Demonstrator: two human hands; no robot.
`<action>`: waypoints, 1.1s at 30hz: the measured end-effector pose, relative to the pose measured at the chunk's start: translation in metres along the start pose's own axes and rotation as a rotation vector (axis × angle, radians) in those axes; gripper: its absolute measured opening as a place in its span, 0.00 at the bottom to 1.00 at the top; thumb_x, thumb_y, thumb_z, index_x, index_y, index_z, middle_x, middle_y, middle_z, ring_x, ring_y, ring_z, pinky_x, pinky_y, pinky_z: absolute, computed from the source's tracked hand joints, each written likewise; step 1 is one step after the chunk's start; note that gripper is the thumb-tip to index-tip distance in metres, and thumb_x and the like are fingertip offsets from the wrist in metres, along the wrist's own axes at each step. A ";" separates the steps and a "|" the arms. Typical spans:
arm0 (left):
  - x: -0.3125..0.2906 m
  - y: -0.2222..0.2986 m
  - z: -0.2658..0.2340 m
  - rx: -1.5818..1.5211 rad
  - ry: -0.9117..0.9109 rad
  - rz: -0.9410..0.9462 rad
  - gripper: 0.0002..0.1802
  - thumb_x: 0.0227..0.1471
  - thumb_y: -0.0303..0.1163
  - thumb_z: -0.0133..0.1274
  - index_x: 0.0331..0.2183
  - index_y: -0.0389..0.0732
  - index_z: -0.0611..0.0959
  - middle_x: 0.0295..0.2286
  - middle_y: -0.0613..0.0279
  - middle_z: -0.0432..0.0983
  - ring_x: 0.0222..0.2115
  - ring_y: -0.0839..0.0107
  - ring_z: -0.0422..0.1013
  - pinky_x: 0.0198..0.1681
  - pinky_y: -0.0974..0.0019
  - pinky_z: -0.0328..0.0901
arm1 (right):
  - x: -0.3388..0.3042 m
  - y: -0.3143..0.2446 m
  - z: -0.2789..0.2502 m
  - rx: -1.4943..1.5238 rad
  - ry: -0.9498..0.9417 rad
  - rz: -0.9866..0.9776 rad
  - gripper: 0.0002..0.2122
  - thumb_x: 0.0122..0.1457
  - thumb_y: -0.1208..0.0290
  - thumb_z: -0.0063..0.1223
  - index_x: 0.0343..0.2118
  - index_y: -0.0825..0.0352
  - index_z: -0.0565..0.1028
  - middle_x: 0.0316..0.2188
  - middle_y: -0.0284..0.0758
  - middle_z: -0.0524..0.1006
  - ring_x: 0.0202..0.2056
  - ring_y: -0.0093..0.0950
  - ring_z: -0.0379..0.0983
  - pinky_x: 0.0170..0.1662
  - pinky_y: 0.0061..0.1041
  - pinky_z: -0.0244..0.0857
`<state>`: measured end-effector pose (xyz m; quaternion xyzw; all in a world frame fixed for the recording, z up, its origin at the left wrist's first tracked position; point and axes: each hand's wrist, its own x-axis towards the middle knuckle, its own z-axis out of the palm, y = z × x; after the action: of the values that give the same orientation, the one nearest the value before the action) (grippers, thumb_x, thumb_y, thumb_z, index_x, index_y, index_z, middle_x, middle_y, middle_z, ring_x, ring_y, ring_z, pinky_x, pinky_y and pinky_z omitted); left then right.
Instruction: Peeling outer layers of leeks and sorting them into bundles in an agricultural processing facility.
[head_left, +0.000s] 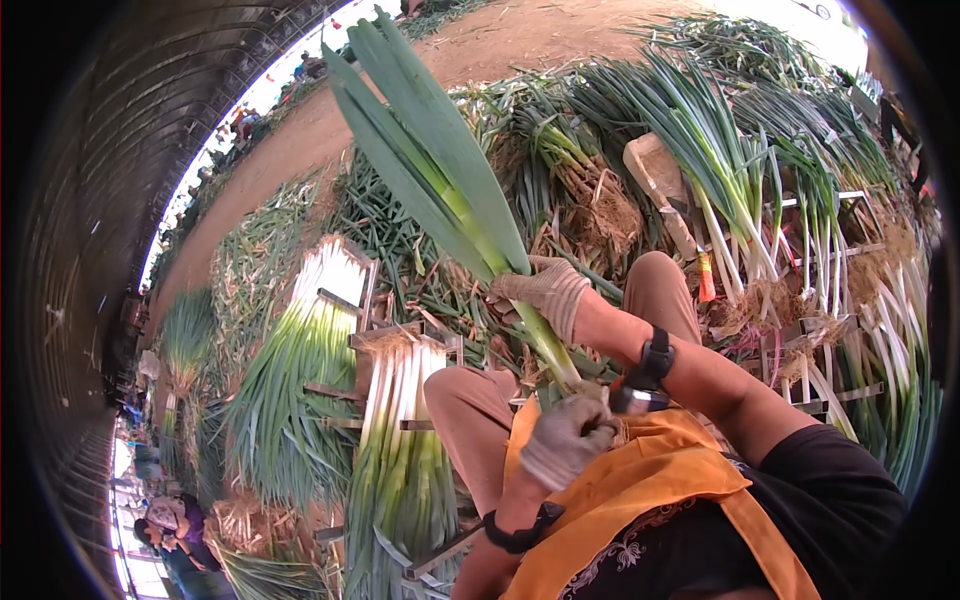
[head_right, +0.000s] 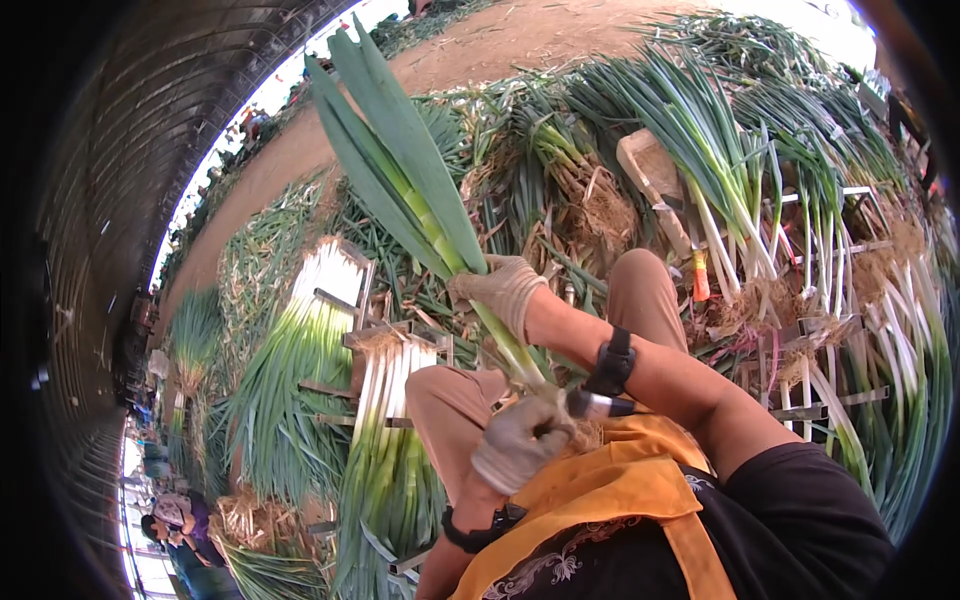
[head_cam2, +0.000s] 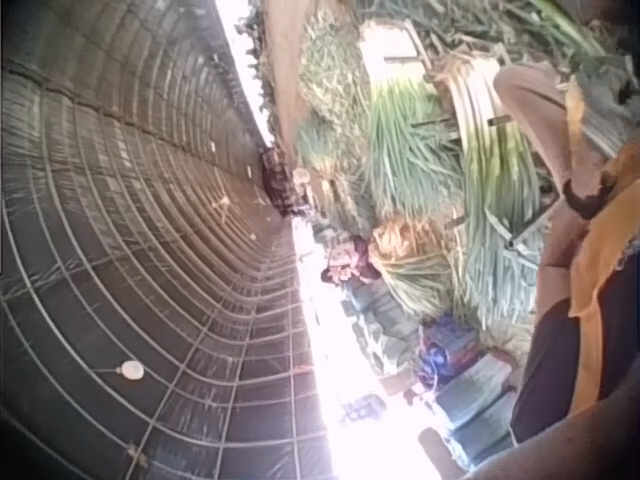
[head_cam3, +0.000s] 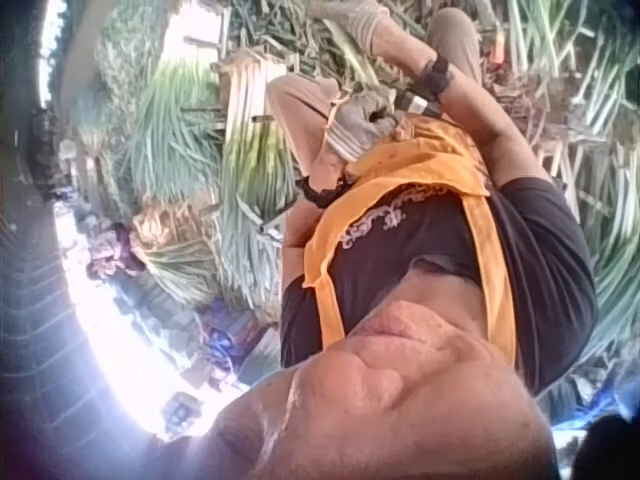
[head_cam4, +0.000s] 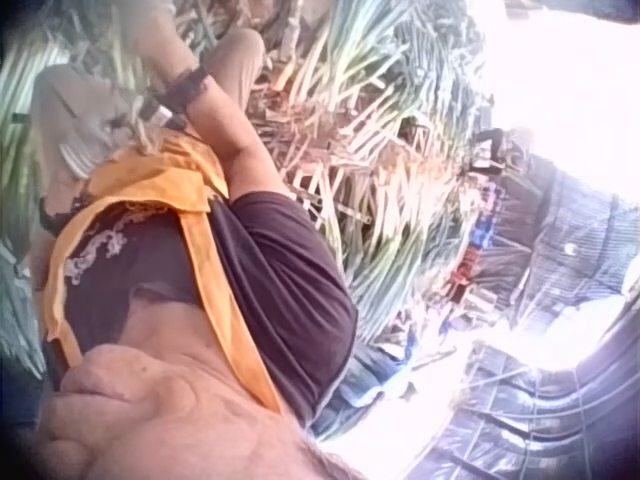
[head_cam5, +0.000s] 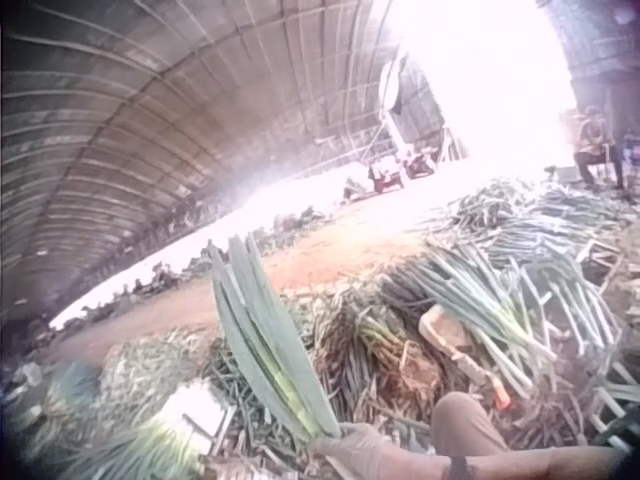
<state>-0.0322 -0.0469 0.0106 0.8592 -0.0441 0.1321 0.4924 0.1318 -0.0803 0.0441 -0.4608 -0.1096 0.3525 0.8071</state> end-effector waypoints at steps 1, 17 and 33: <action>-0.002 0.007 -0.005 -0.070 -0.003 -0.076 0.04 0.42 0.24 0.54 0.26 0.39 0.79 0.23 0.62 0.72 0.25 0.77 0.68 0.31 0.76 0.63 | -0.001 0.000 -0.006 0.031 -0.004 0.009 0.10 0.48 0.73 0.57 0.32 0.71 0.74 0.22 0.33 0.74 0.20 0.22 0.69 0.22 0.21 0.65; 0.061 -0.067 -0.105 -1.300 0.727 -0.578 0.22 0.45 0.40 0.57 0.40 0.36 0.74 0.30 0.62 0.73 0.29 0.71 0.69 0.30 0.69 0.66 | -0.058 0.064 -0.014 -0.817 -0.531 -0.196 0.24 0.47 0.66 0.56 0.48 0.66 0.66 0.32 0.34 0.75 0.33 0.22 0.70 0.37 0.24 0.65; -0.009 -0.052 -0.214 -1.106 1.108 -0.098 0.15 0.50 0.36 0.49 0.39 0.41 0.68 0.30 0.57 0.70 0.26 0.64 0.67 0.31 0.60 0.66 | -0.014 0.092 -0.089 -2.036 -0.571 -0.289 0.05 0.45 0.70 0.50 0.24 0.62 0.76 0.23 0.39 0.76 0.26 0.37 0.75 0.27 0.34 0.67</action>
<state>-0.0695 0.1627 0.0680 0.2988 0.1864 0.4785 0.8044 0.1228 -0.1186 -0.0784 -0.8013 -0.5910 0.0908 0.0207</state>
